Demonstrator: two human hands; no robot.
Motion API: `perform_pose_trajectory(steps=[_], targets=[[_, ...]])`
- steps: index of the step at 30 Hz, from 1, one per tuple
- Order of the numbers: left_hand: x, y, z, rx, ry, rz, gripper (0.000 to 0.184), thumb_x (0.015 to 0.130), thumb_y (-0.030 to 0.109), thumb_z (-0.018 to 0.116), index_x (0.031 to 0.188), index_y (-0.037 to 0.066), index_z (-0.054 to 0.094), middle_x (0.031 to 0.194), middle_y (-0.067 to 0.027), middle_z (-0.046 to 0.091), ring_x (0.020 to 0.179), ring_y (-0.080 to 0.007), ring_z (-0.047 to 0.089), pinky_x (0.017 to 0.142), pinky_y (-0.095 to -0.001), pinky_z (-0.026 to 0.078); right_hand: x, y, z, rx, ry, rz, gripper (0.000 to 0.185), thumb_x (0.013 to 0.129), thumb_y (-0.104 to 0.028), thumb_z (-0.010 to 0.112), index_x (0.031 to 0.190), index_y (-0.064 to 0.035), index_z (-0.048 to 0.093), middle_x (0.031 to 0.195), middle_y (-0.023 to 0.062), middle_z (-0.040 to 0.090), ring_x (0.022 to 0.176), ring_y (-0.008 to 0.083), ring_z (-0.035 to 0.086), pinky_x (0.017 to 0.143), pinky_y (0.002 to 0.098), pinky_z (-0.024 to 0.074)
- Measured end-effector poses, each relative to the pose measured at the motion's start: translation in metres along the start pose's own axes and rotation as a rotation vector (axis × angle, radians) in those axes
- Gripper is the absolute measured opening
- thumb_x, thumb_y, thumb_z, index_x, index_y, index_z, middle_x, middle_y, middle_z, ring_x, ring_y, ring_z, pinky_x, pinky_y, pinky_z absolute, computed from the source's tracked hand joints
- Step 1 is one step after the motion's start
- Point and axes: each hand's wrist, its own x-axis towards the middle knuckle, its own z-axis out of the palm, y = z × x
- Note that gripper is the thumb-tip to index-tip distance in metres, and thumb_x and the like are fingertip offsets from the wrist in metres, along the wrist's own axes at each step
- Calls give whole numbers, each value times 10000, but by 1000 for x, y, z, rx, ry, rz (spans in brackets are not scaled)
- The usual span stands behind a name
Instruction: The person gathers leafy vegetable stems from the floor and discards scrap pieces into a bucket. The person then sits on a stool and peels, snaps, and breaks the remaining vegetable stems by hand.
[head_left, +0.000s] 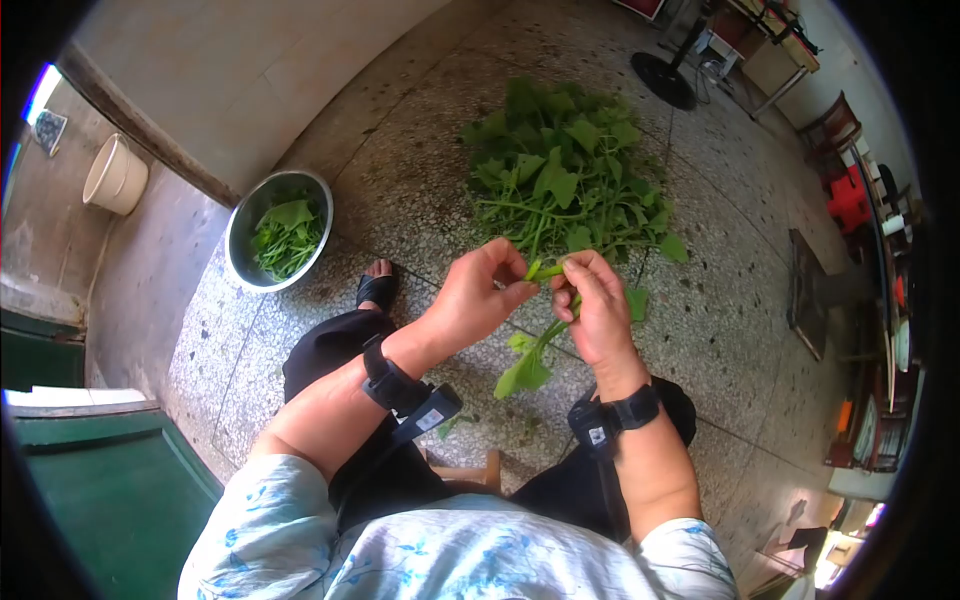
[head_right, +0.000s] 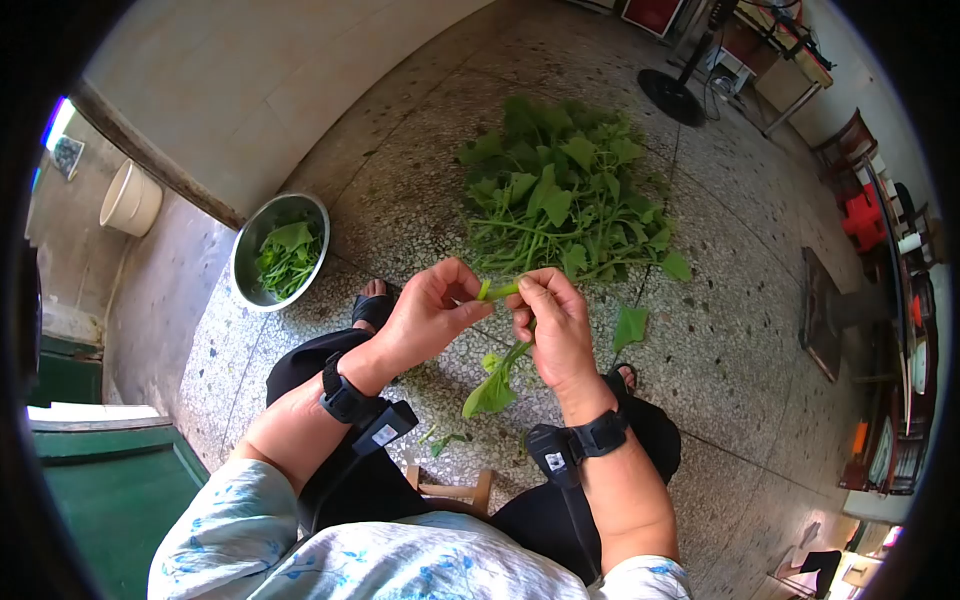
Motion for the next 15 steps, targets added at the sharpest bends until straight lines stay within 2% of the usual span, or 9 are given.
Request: perform_pose_trajectory(steps=[2, 3, 5, 9, 12, 15], targets=[[0, 4, -2, 33, 0, -49, 162, 750, 39, 595, 825, 1, 456, 700, -45, 556, 654, -100, 537, 583, -242, 432, -1, 0, 1, 34, -8, 45, 80, 853, -144, 504, 816, -73, 502, 657, 5, 493, 536, 44, 412, 441, 181, 325], [1, 1, -4, 33, 0, -49, 162, 750, 39, 595, 825, 1, 456, 700, -45, 556, 654, -100, 537, 583, -242, 432, 1, 1, 0, 34, -8, 44, 80, 853, -144, 504, 816, -73, 502, 657, 5, 493, 536, 44, 412, 441, 181, 325], [2, -7, -10, -144, -45, -58, 100, 821, 59, 548, 838, 39, 451, 762, -23, 587, 724, -58, 561, 572, -193, 415, 3, 3, -6, 88, -34, -18, 75, 853, -139, 505, 820, -72, 503, 623, -12, 451, 530, 42, 392, 439, 181, 313], [-2, 2, -20, -166, -92, -124, 101, 834, 89, 538, 857, 45, 450, 782, -37, 610, 754, -71, 579, 571, -188, 414, 5, 0, -6, 69, 13, -36, 63, 849, -122, 504, 817, -68, 502, 598, -22, 418, 504, 40, 367, 425, 184, 299], [-5, 3, -28, -237, -135, -158, 102, 840, 112, 538, 856, 52, 457, 819, -51, 624, 751, -77, 582, 576, -184, 413, 8, 0, -10, -40, 132, -153, 35, 836, -80, 490, 825, -54, 511, 571, -37, 404, 467, 31, 336, 404, 184, 280], [-7, -1, -33, -259, -100, -141, 102, 827, 86, 555, 860, 49, 466, 812, -37, 616, 741, -63, 572, 577, -174, 405, 8, -6, -14, -152, 109, -150, 56, 825, -72, 484, 840, -46, 531, 564, -43, 400, 464, 22, 328, 404, 177, 274]])
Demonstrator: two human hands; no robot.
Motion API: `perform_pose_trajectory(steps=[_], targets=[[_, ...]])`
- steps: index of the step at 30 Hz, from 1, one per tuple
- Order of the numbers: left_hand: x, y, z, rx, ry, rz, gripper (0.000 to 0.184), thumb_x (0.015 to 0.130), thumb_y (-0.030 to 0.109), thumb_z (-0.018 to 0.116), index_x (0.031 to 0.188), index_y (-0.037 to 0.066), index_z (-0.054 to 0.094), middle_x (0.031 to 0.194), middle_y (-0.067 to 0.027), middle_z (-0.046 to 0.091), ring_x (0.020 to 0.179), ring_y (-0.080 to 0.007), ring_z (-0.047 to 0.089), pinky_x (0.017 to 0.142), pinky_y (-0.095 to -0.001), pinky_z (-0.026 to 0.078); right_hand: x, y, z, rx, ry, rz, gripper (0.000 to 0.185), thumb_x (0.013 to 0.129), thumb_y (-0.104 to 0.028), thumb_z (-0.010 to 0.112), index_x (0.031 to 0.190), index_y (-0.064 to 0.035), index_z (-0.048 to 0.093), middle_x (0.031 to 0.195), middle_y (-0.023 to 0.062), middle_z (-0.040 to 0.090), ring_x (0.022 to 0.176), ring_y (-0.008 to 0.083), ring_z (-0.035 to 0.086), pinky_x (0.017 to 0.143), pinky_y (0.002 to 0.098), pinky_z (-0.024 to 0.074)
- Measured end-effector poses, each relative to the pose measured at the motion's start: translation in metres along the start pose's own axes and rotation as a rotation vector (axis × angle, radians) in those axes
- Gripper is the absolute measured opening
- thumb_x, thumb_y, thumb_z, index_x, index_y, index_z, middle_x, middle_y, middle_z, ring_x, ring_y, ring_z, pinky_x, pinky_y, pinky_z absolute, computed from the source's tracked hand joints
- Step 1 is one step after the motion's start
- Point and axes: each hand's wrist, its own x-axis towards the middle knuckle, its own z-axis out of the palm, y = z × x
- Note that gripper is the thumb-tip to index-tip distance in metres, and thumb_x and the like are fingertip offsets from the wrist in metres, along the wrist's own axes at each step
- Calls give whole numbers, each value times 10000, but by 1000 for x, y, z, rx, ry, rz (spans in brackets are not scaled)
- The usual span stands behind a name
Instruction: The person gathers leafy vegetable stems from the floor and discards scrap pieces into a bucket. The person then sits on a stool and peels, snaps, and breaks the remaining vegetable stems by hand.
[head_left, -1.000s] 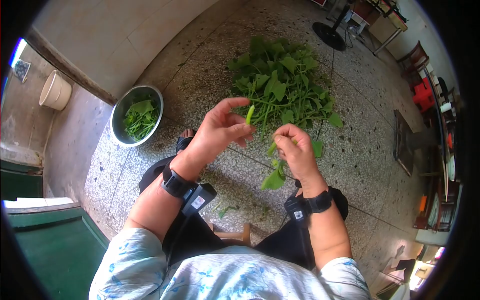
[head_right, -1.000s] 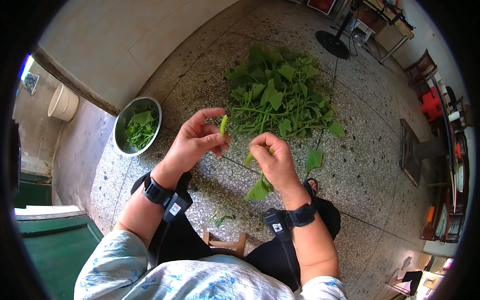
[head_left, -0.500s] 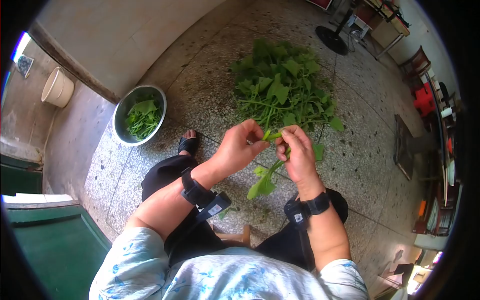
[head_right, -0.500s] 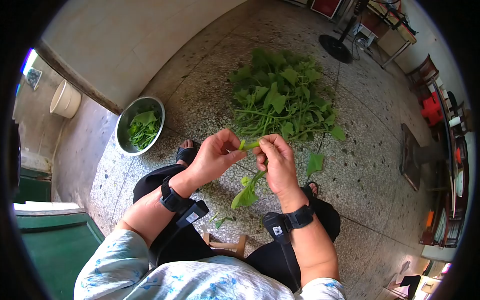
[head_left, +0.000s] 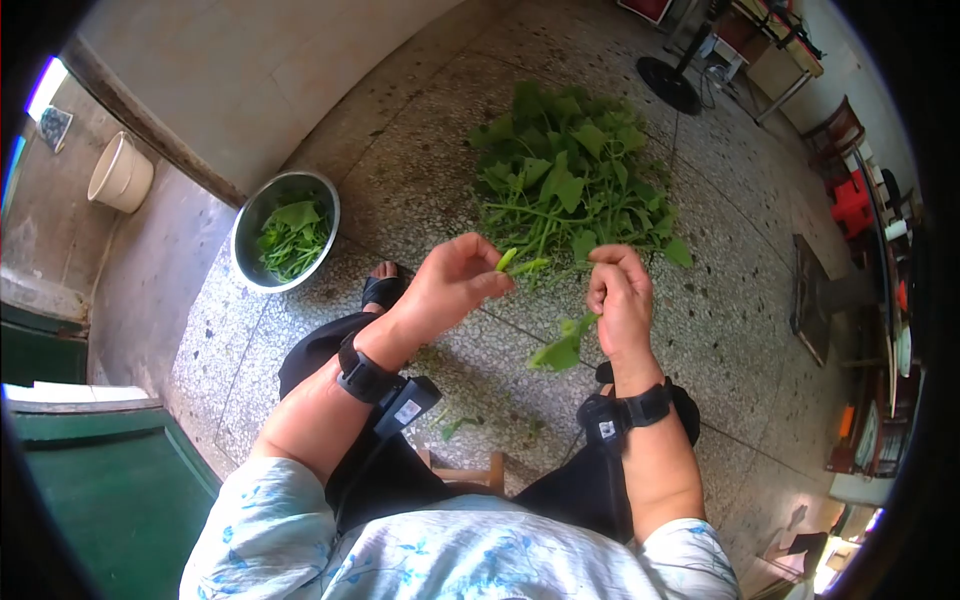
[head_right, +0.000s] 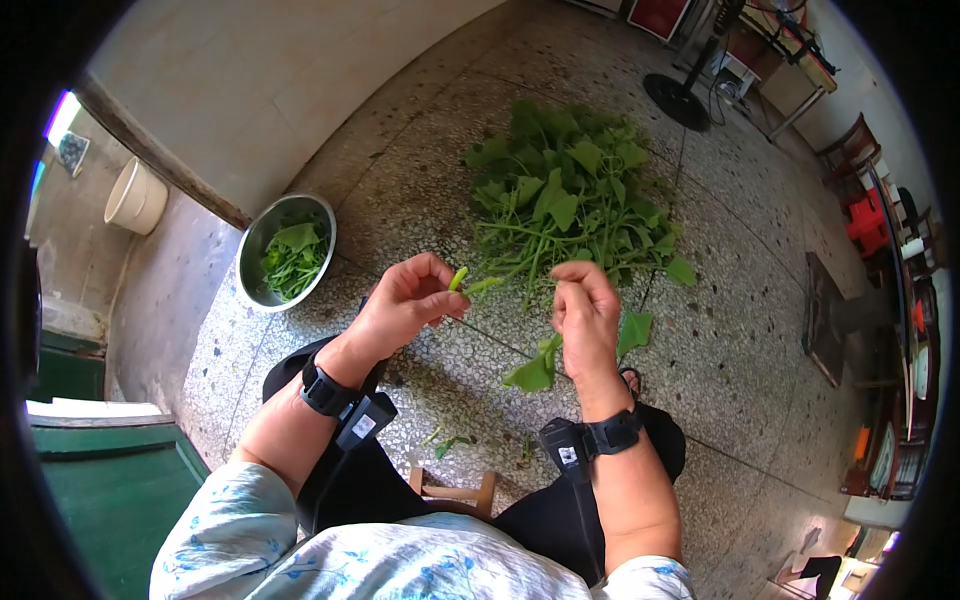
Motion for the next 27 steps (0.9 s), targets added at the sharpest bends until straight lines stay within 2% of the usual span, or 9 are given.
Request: perform_pose_trajectory(steps=[4, 5, 11, 14, 16, 18, 22, 24, 27], targets=[[2, -13, -1, 104, 74, 166, 94, 804, 38, 573, 840, 43, 486, 771, 5, 571, 684, -32, 529, 571, -159, 391, -9, 3, 16, -131, -211, 175, 102, 818, -92, 508, 885, -35, 559, 643, -32, 478, 530, 12, 375, 441, 153, 283], [2, -12, 1, 170, 108, 187, 95, 795, 28, 582, 830, 41, 495, 755, 22, 551, 657, -24, 505, 561, -158, 386, -11, 3, 19, -22, -271, 189, 112, 819, -105, 533, 898, -30, 558, 680, -34, 499, 563, 6, 384, 457, 147, 282], [-5, 6, 15, 481, 222, 301, 118, 708, 28, 628, 771, 29, 529, 698, -45, 558, 631, -111, 525, 540, -249, 416, -13, 10, 22, 64, -300, 148, 75, 803, -101, 568, 839, -37, 554, 666, -51, 490, 529, 5, 358, 451, 157, 278], [-2, -3, 15, 609, 284, 449, 106, 721, 1, 626, 780, 41, 548, 696, -2, 535, 559, -55, 460, 503, -195, 379, -13, 5, 18, -10, -325, 199, 61, 782, -94, 573, 790, -35, 561, 654, -49, 494, 528, 10, 369, 452, 166, 287], [-1, -2, 17, 607, 300, 432, 106, 725, 0, 621, 797, 38, 554, 700, -8, 546, 566, -58, 478, 510, -199, 392, -13, 4, 18, -90, -370, 247, 56, 772, -89, 571, 766, -33, 565, 647, -47, 496, 529, 14, 376, 454, 170, 293], [-1, 0, 17, 605, 313, 415, 108, 729, -1, 616, 814, 35, 561, 705, -14, 557, 572, -62, 495, 517, -204, 404, -14, 6, 18, -334, -431, 16, 50, 760, -76, 557, 743, -31, 571, 636, -45, 500, 524, 21, 390, 448, 178, 300], [-3, 5, 13, 588, 240, 304, 135, 751, 7, 594, 884, 24, 579, 710, -26, 581, 612, -59, 533, 551, -211, 432, -2, 0, 3, -465, -162, -101, 94, 795, -76, 523, 823, -4, 575, 647, -35, 508, 586, 34, 428, 506, 190, 339], [-3, 7, 11, 555, 201, 259, 145, 760, 11, 587, 904, 21, 582, 709, -29, 586, 620, -57, 538, 559, -211, 436, -4, -6, 3, -516, -166, -94, 120, 808, -84, 523, 862, 9, 574, 650, -31, 512, 597, 41, 433, 532, 198, 353], [-3, 9, 10, 591, 143, 226, 147, 771, 17, 580, 918, 18, 582, 701, -34, 586, 627, -54, 535, 558, -214, 436, -6, -5, 5, -482, -357, -171, 152, 810, -122, 557, 891, 5, 579, 675, -28, 523, 591, 49, 432, 525, 208, 360]])
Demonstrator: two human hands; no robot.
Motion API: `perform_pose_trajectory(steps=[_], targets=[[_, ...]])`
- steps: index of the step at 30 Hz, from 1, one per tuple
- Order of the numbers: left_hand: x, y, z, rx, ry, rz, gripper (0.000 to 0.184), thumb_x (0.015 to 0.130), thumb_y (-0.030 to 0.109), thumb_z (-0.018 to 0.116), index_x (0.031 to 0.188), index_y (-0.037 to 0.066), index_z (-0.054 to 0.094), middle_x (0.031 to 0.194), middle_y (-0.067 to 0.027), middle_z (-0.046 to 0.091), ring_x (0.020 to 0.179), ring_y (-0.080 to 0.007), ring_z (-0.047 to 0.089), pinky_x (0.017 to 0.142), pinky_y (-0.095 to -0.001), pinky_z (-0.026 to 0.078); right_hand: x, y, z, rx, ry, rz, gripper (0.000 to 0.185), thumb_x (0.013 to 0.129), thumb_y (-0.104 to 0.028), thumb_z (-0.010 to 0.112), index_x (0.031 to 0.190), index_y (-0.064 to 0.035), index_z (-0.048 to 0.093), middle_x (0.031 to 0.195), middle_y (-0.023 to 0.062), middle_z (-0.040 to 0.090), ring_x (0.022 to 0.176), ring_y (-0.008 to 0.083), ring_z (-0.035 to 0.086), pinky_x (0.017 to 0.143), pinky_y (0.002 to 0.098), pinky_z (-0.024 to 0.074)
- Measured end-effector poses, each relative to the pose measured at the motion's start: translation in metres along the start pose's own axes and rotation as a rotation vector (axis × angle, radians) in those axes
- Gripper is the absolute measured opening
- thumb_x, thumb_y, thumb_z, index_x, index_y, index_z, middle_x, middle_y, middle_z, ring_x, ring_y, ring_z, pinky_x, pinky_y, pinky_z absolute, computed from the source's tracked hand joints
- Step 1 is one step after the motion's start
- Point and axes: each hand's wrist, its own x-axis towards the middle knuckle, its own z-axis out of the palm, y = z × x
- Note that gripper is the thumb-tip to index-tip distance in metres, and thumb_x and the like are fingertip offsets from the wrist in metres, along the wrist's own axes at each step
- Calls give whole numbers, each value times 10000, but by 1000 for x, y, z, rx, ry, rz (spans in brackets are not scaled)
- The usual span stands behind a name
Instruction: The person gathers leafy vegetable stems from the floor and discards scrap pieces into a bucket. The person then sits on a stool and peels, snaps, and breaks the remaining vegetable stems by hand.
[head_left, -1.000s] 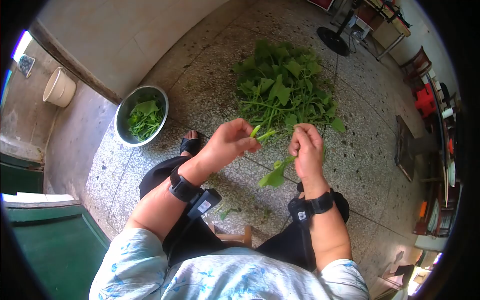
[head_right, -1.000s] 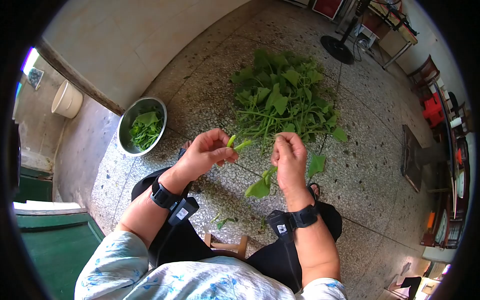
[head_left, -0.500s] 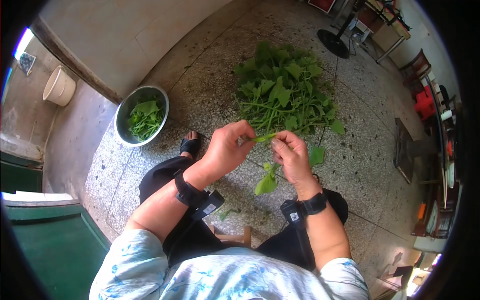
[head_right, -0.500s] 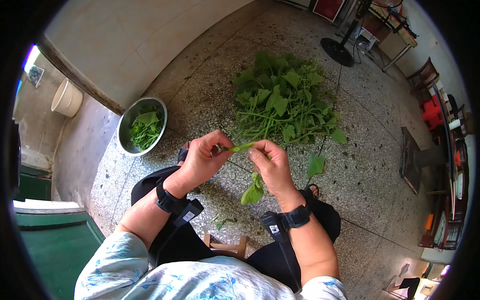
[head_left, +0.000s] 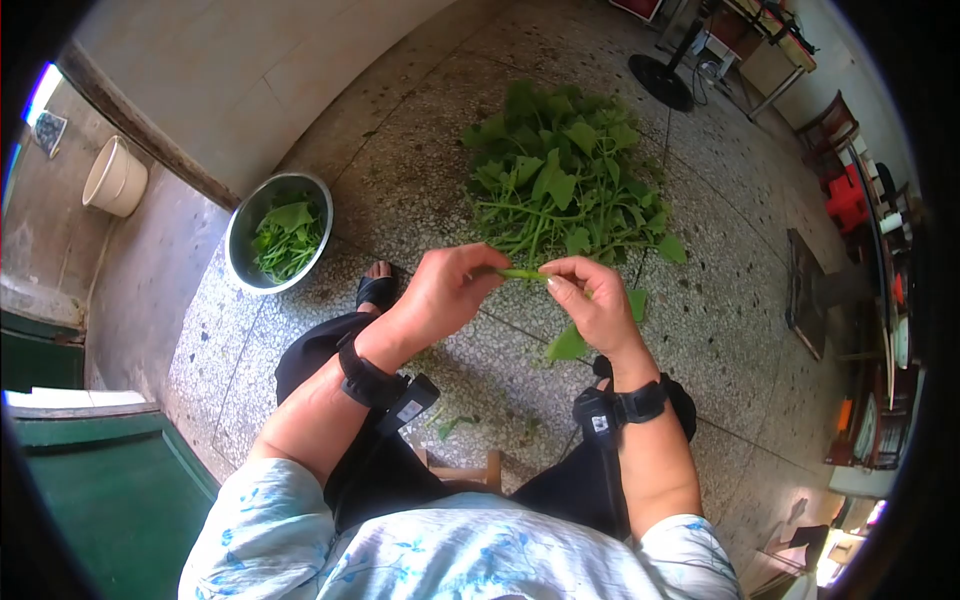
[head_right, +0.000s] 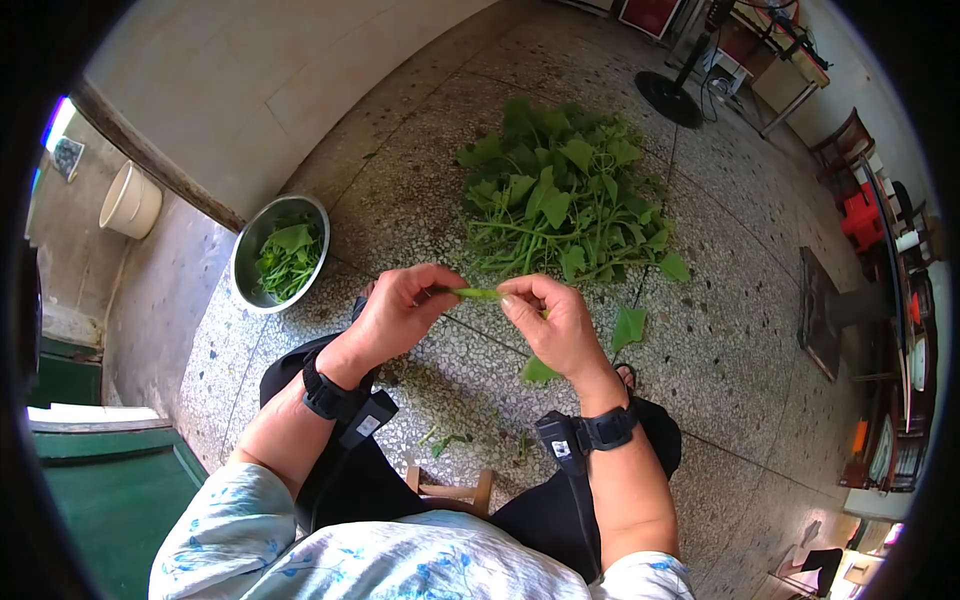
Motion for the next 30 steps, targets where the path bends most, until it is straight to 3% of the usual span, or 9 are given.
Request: perform_pose_trajectory(steps=[4, 7, 9, 12, 14, 21, 23, 30], targets=[[0, -6, 1, -38, -65, 22, 146, 778, 19, 573, 923, 9, 580, 704, -45, 592, 632, -69, 542, 558, -229, 436, -1, 0, -3, -142, -66, -15, 133, 819, -120, 546, 856, 6, 568, 687, -24, 517, 596, 59, 435, 528, 217, 367], [-1, -5, 5, -18, -65, 64, 144, 776, 22, 576, 919, 2, 577, 714, -51, 597, 633, -81, 546, 556, -238, 436, -2, -5, 3, 4, -76, 93, 115, 840, -119, 520, 824, -6, 537, 645, -40, 471, 562, 45, 398, 500, 206, 342], [-1, -4, 8, 20, -60, 103, 143, 774, 23, 579, 915, 0, 575, 720, -55, 601, 635, -87, 550, 554, -242, 436, -5, -6, 8, 266, -69, 195, 113, 861, -123, 490, 807, -25, 508, 618, -61, 418, 541, 23, 349, 474, 189, 301], [-2, -6, 11, 25, -84, 105, 124, 801, 42, 559, 914, -9, 555, 734, -52, 604, 644, -86, 553, 552, -233, 440, -5, 0, 14, 305, -51, 145, 113, 872, -132, 469, 820, -38, 503, 613, -72, 396, 541, 8, 315, 462, 177, 270], [-2, -4, 11, -288, -131, -165, 123, 836, 71, 525, 927, -12, 529, 762, -46, 602, 653, -81, 555, 553, -219, 451, -4, 6, 15, 257, -28, 148, 112, 871, -128, 469, 816, -36, 505, 615, -71, 400, 543, 10, 320, 465, 180, 276], [0, -7, 17, -595, -194, -227, 132, 865, 96, 488, 942, -10, 504, 800, -51, 594, 666, -89, 566, 553, -207, 469, -4, -1, 26, 258, -44, 169, 101, 859, -109, 475, 804, -32, 512, 617, -65, 420, 552, 18, 337, 478, 195, 299], [0, -8, 16, -688, -97, -270, 127, 867, 94, 481, 940, -9, 500, 811, -62, 601, 679, -109, 584, 545, -216, 478, -4, 3, 25, 233, -11, 198, 99, 858, -107, 474, 803, -33, 510, 617, -66, 421, 545, 16, 338, 470, 192, 294], [1, -11, 1, -954, -100, -420, 107, 865, 113, 479, 937, 37, 502, 890, -98, 608, 691, -156, 619, 510, -226, 481, -4, 8, 8, 316, 97, 202, 84, 853, -107, 478, 804, -45, 507, 585, -78, 395, 482, 3, 320, 412, 169, 255]])
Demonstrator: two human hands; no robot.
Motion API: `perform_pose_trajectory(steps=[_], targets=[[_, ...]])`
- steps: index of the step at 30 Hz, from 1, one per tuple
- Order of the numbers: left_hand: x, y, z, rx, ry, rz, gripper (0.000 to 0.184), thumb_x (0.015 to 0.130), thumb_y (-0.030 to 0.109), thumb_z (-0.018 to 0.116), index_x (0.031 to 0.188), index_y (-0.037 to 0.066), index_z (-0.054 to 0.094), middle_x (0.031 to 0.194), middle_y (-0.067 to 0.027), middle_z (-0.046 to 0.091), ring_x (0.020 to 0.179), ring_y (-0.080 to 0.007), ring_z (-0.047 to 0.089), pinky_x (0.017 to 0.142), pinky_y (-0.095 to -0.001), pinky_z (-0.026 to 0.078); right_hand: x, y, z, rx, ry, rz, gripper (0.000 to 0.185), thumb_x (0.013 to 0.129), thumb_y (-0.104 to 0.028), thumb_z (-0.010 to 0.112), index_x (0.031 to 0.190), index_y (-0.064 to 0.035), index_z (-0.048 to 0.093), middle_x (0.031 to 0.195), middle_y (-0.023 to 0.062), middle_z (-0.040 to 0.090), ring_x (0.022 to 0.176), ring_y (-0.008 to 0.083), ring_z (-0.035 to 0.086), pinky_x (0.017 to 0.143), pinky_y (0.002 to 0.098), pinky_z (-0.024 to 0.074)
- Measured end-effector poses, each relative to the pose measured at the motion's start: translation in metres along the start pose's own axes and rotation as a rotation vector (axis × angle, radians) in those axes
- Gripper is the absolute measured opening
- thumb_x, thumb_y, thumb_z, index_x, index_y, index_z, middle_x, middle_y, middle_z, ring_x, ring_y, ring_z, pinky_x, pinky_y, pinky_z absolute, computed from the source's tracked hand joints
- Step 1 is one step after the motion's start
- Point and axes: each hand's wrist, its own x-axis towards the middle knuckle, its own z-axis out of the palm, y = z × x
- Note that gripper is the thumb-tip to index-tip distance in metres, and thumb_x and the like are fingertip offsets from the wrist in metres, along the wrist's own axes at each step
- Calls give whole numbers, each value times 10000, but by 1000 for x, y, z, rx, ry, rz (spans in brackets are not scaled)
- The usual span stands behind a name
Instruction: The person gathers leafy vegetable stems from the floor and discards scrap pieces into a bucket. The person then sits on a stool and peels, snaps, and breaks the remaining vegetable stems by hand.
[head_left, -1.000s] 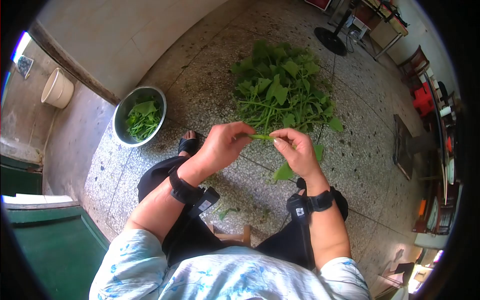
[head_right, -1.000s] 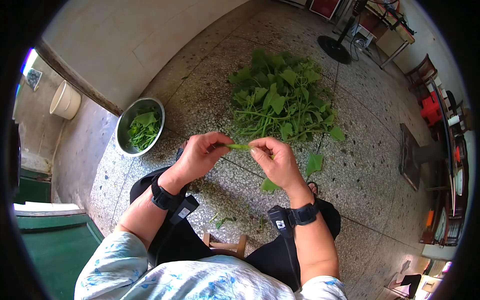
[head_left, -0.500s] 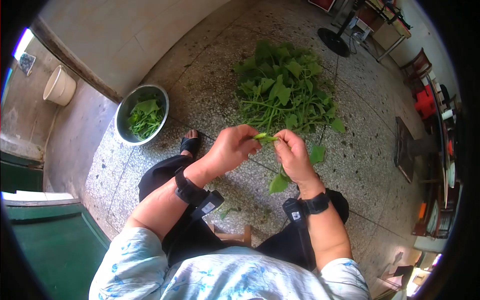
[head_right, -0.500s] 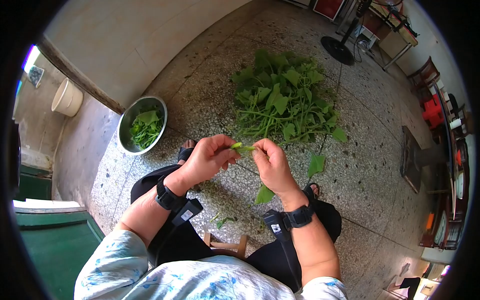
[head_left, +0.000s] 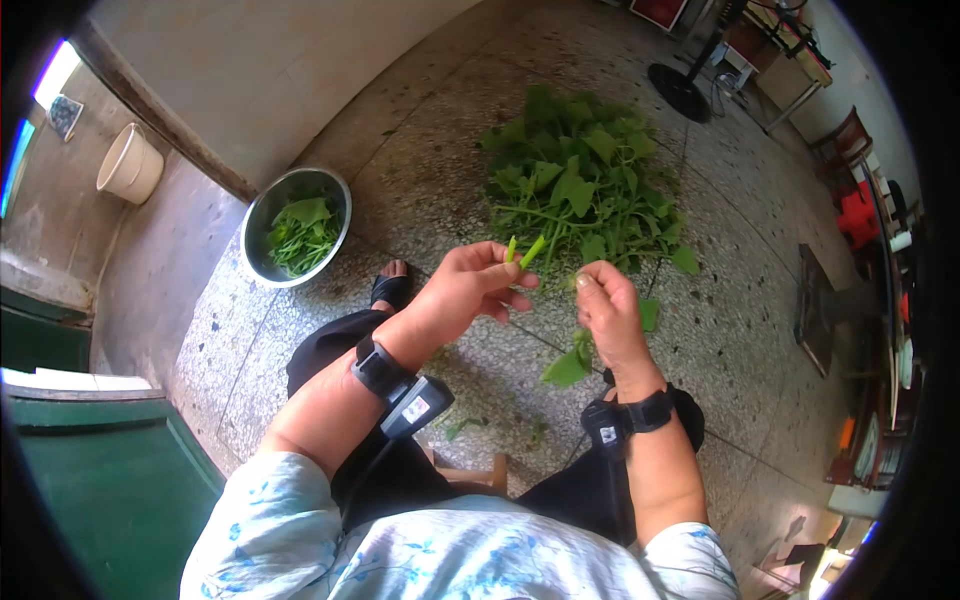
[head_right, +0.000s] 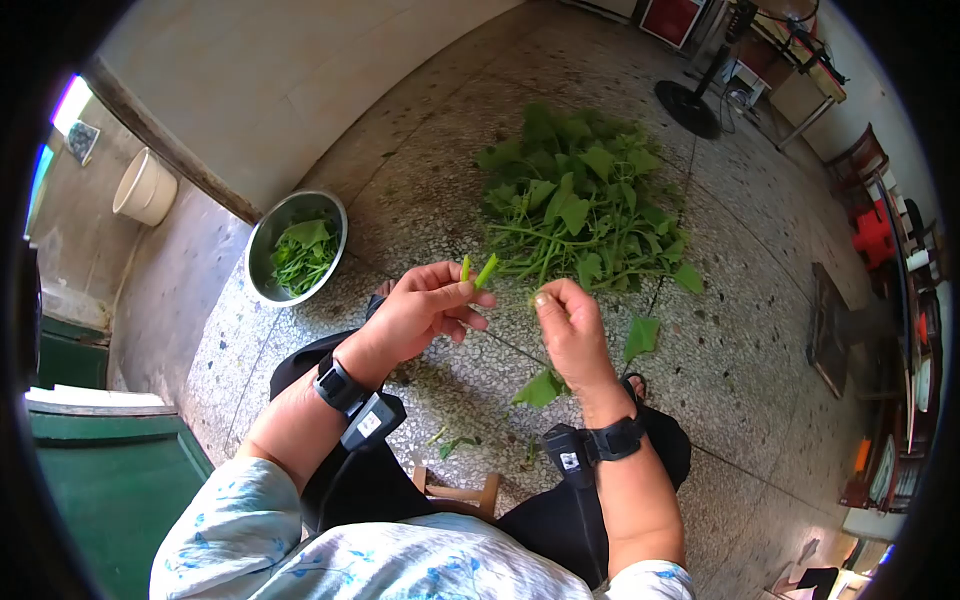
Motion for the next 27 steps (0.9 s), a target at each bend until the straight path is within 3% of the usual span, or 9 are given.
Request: perform_pose_trajectory(steps=[5, 8, 9, 12, 15, 19, 21, 23, 27], targets=[[1, 5, -11, -137, 2, -30, 64, 861, 91, 468, 890, 41, 495, 873, -96, 603, 687, -156, 613, 501, -233, 473, 3, -2, -12, 27, 87, -19, 68, 834, -108, 510, 813, -45, 524, 582, -72, 399, 475, 7, 324, 408, 167, 254], [12, 4, -42, -247, 226, 251, 54, 841, 77, 493, 856, 26, 495, 839, -113, 584, 648, -157, 589, 484, -234, 444, 2, 2, -17, 26, 84, 27, 52, 823, -93, 520, 811, -43, 529, 582, -69, 403, 462, 6, 317, 394, 172, 242], [10, 13, -70, -232, 191, 356, 201, 848, 129, 506, 981, -19, 475, 943, -168, 551, 748, -194, 593, 562, -254, 487, 2, 3, -17, 34, 80, 38, 50, 822, -91, 520, 809, -44, 529, 577, -69, 401, 459, 5, 314, 392, 172, 238], [8, 38, -110, -570, 700, 420, 568, 849, 302, 512, 1203, -84, 289, 1128, -241, 432, 955, -299, 532, 755, -322, 507, 0, -1, -16, 8, 60, 61, 61, 837, -110, 492, 801, -61, 497, 590, -58, 373, 470, 13, 313, 385, 161, 219], [12, 30, -95, -595, 681, 264, 512, 858, 298, 498, 1174, -67, 326, 1119, -223, 453, 897, -296, 559, 679, -302, 513, 0, 0, -13, 35, 89, 85, 52, 837, -106, 489, 799, -71, 495, 609, -54, 382, 489, 16, 329, 389, 155, 226], [17, -3, -20, 227, 118, 168, 282, 838, 249, 539, 992, 15, 511, 873, -90, 589, 702, -177, 579, 555, -273, 464, 2, 9, -5, 238, 161, 126, 273, 874, -312, 453, 918, -57, 539, 715, -21, 493, 571, 40, 394, 461, 199, 303], [14, -20, 19, 337, -25, 223, 224, 799, 223, 591, 914, 32, 568, 770, -56, 593, 662, -172, 561, 561, -285, 461, 2, 8, 0, 269, 177, 105, 451, 880, -457, 360, 990, -56, 536, 813, 7, 537, 653, 76, 433, 573, 233, 351], [12, -29, 38, 968, -34, 667, 217, 754, 186, 627, 909, 39, 588, 779, -77, 576, 657, -201, 552, 561, -292, 455, 7, 15, 0, 429, 108, 68, 522, 873, -514, 315, 1029, -60, 520, 892, 28, 549, 723, 99, 454, 675, 254, 366], [19, -37, 52, 1017, 66, 591, 254, 686, 122, 669, 920, 49, 603, 786, -88, 547, 662, -224, 542, 580, -308, 455, 5, 4, 3, 536, 77, 65, 529, 871, -512, 329, 1048, -44, 501, 961, 45, 533, 855, 116, 470, 751, 258, 368]])
